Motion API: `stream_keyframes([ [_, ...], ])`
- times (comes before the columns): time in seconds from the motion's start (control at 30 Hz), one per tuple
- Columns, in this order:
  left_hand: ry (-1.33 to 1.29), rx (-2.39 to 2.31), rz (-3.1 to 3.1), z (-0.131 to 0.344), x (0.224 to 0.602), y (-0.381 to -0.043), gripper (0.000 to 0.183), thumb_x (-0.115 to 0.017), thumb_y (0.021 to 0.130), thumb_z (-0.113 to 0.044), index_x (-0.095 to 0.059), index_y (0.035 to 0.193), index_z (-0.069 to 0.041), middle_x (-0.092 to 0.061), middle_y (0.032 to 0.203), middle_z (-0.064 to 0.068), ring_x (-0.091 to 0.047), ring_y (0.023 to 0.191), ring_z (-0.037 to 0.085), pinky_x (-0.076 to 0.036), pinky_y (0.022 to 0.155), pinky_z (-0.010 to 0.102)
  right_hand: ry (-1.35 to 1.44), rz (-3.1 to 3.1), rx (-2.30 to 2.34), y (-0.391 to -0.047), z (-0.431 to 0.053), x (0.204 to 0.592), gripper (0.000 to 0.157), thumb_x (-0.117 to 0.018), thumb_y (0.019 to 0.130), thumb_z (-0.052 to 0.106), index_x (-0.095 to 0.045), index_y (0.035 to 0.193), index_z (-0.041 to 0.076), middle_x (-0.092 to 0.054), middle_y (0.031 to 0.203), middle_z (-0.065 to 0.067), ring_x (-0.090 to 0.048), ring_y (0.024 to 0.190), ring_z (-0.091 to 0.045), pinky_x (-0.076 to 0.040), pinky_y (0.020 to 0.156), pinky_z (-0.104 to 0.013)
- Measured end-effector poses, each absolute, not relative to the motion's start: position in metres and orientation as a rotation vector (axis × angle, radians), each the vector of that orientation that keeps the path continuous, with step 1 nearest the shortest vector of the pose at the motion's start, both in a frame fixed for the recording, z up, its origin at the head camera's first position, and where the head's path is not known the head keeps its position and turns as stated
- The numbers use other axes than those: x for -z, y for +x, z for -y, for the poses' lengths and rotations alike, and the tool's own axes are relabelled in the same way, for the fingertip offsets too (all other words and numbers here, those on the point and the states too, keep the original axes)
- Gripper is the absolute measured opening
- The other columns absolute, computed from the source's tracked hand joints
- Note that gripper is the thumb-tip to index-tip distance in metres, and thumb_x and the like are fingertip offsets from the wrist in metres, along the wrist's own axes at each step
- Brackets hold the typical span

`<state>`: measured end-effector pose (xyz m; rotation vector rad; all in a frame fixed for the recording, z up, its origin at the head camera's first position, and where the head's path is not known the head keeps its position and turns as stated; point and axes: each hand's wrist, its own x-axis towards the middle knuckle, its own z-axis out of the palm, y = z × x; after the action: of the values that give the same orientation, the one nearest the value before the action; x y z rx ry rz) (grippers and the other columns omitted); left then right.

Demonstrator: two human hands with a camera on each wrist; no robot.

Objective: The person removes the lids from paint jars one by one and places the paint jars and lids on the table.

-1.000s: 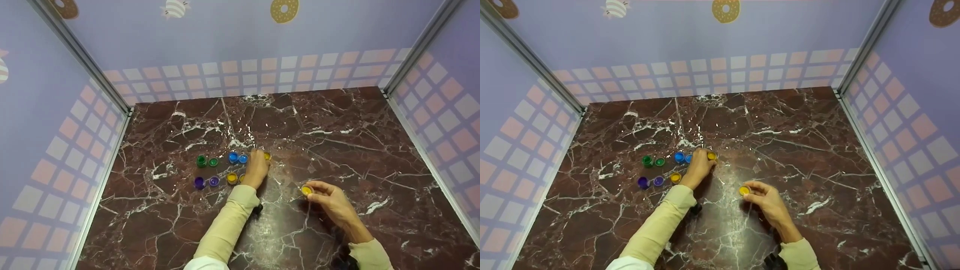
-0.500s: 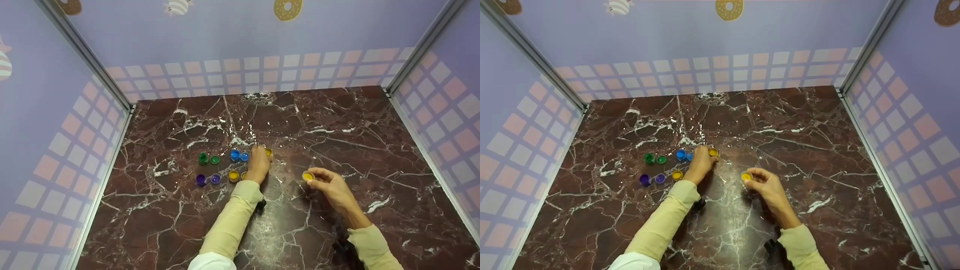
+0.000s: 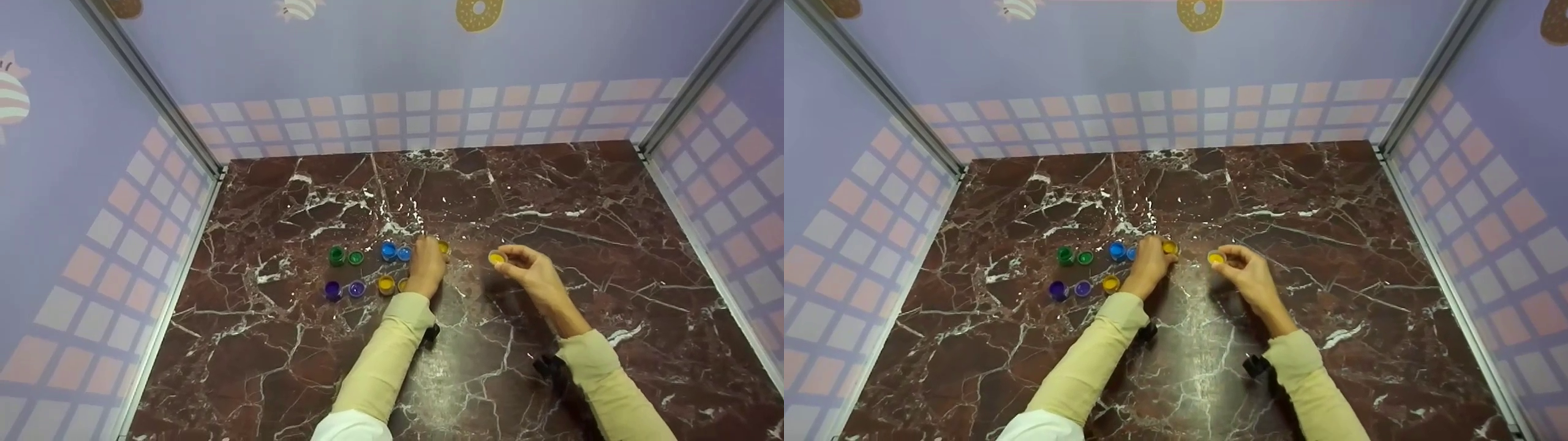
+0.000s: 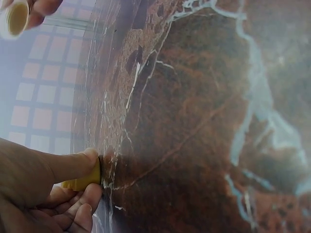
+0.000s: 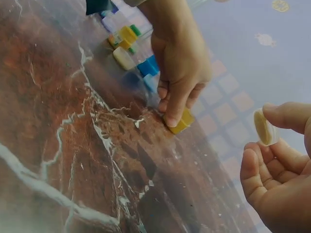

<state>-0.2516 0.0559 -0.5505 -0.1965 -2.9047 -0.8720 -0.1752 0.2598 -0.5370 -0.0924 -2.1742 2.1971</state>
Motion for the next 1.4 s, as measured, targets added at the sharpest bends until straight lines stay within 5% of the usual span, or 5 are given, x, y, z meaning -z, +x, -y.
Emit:
stream_keyframes([
  [0.27,-0.188,0.840,2.898,-0.058,0.550,-0.251,0.019,-0.086,0.077,-0.004,-0.073,0.089,0.005,-0.069,0.095,0.022,-0.072,0.087,0.038,-0.058,0.080,0.043,-0.072,2.281,-2.091,-0.200,-0.251,0.544,0.046,-0.075,0.090,-0.002,-0.058,0.129,-0.017,-0.071,0.111,-0.015,-0.066,0.092,-0.007,-0.053,0.082,-0.018],
  [0.53,-0.149,0.825,2.916,-0.059,0.551,-0.251,0.019,-0.086,0.079,-0.007,-0.074,0.090,0.002,-0.070,0.095,0.020,-0.072,0.087,0.037,-0.058,0.078,0.043,0.057,2.459,-1.877,-0.222,-0.243,0.555,0.042,-0.072,0.090,-0.005,-0.059,0.127,-0.020,-0.066,0.116,-0.034,-0.064,0.091,-0.014,-0.049,0.079,-0.015],
  [0.83,-0.144,0.822,2.941,-0.059,0.549,-0.253,0.016,-0.083,0.081,-0.006,-0.075,0.092,0.003,-0.070,0.098,0.021,-0.072,0.091,0.038,-0.058,0.081,0.043,0.216,2.593,-1.624,-0.236,-0.233,0.559,0.035,-0.071,0.086,-0.007,-0.066,0.120,-0.014,-0.070,0.108,-0.025,-0.064,0.086,-0.022,-0.048,0.076,-0.020],
  [1.17,-0.128,0.806,2.950,-0.059,0.549,-0.253,0.015,-0.082,0.082,-0.005,-0.075,0.093,0.003,-0.071,0.098,0.021,-0.073,0.091,0.036,-0.059,0.081,0.042,0.315,2.746,-1.219,-0.247,-0.223,0.564,0.033,-0.079,0.082,0.004,-0.070,0.112,-0.009,-0.066,0.104,-0.023,-0.063,0.095,-0.037,-0.049,0.088,-0.050],
  [1.4,-0.134,0.784,2.948,-0.060,0.550,-0.253,0.014,-0.082,0.083,-0.006,-0.074,0.092,0.002,-0.071,0.097,0.019,-0.073,0.090,0.034,-0.059,0.079,0.040,0.326,2.787,-1.210,-0.250,-0.218,0.568,0.028,-0.079,0.083,0.003,-0.072,0.108,-0.008,-0.064,0.099,-0.021,-0.061,0.093,-0.036,-0.049,0.086,-0.050],
])
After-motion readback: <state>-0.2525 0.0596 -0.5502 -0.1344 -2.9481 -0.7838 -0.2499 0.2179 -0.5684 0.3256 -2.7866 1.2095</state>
